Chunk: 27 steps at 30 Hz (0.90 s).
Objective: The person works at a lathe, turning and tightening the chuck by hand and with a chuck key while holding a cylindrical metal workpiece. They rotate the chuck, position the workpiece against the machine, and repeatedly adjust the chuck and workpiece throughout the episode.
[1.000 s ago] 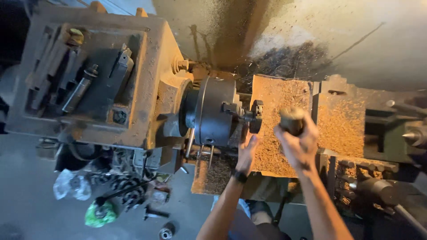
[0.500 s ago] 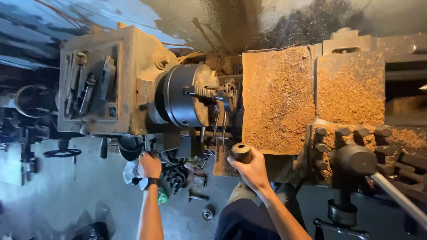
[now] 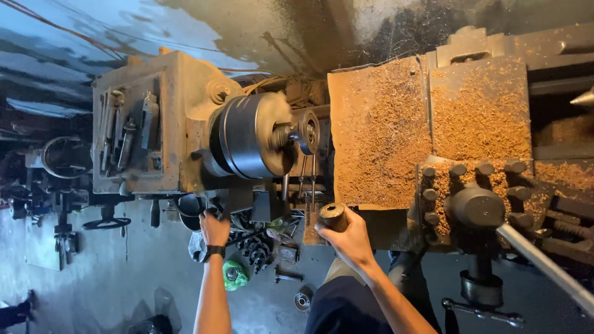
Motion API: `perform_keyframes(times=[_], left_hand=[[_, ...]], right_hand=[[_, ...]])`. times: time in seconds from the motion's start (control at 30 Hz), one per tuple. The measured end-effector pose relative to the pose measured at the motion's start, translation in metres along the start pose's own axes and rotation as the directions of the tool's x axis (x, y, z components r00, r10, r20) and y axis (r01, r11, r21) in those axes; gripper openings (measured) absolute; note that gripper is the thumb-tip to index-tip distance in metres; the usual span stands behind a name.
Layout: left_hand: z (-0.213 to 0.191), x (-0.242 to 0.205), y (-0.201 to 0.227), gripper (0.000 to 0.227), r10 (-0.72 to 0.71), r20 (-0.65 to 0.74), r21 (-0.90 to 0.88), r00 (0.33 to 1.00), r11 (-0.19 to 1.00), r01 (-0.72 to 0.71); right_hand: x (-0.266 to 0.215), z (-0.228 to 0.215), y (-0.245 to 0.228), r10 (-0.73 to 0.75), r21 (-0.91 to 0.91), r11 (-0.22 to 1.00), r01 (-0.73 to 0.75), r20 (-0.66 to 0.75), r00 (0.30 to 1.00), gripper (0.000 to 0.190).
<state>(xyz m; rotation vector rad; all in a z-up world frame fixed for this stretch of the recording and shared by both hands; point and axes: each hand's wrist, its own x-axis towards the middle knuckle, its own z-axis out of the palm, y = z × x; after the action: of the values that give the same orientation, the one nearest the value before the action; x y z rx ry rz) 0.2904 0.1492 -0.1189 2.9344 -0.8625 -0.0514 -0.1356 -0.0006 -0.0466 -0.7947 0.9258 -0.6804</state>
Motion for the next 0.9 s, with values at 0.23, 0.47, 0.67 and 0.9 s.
perform_keyframes(times=[0.23, 0.47, 0.67, 0.9], left_hand=[[0.002, 0.0, -0.032, 0.047, 0.307, -0.098, -0.081, 0.947, 0.946, -0.315], [-0.065, -0.076, 0.078, 0.052, 0.326, -0.225, -0.305, 0.918, 0.871, -0.385], [-0.092, -0.132, 0.149, 0.038, 0.417, -0.118, -0.564, 0.901, 0.719, -0.406], [-0.086, -0.148, 0.161, 0.037, 0.438, -0.01, -0.671, 0.899, 0.664, -0.331]], right_hand=[[-0.013, 0.004, -0.022, 0.072, -0.02, 0.997, -0.071, 0.027, 0.997, 0.028], [-0.013, 0.004, -0.01, -0.063, -0.059, 0.996, 0.065, 0.035, 0.997, 0.029], [-0.017, 0.005, -0.013, -0.061, -0.102, 0.993, 0.065, 0.038, 0.997, 0.026], [-0.022, 0.003, -0.013, -0.066, -0.094, 0.993, 0.069, 0.035, 0.997, 0.027]])
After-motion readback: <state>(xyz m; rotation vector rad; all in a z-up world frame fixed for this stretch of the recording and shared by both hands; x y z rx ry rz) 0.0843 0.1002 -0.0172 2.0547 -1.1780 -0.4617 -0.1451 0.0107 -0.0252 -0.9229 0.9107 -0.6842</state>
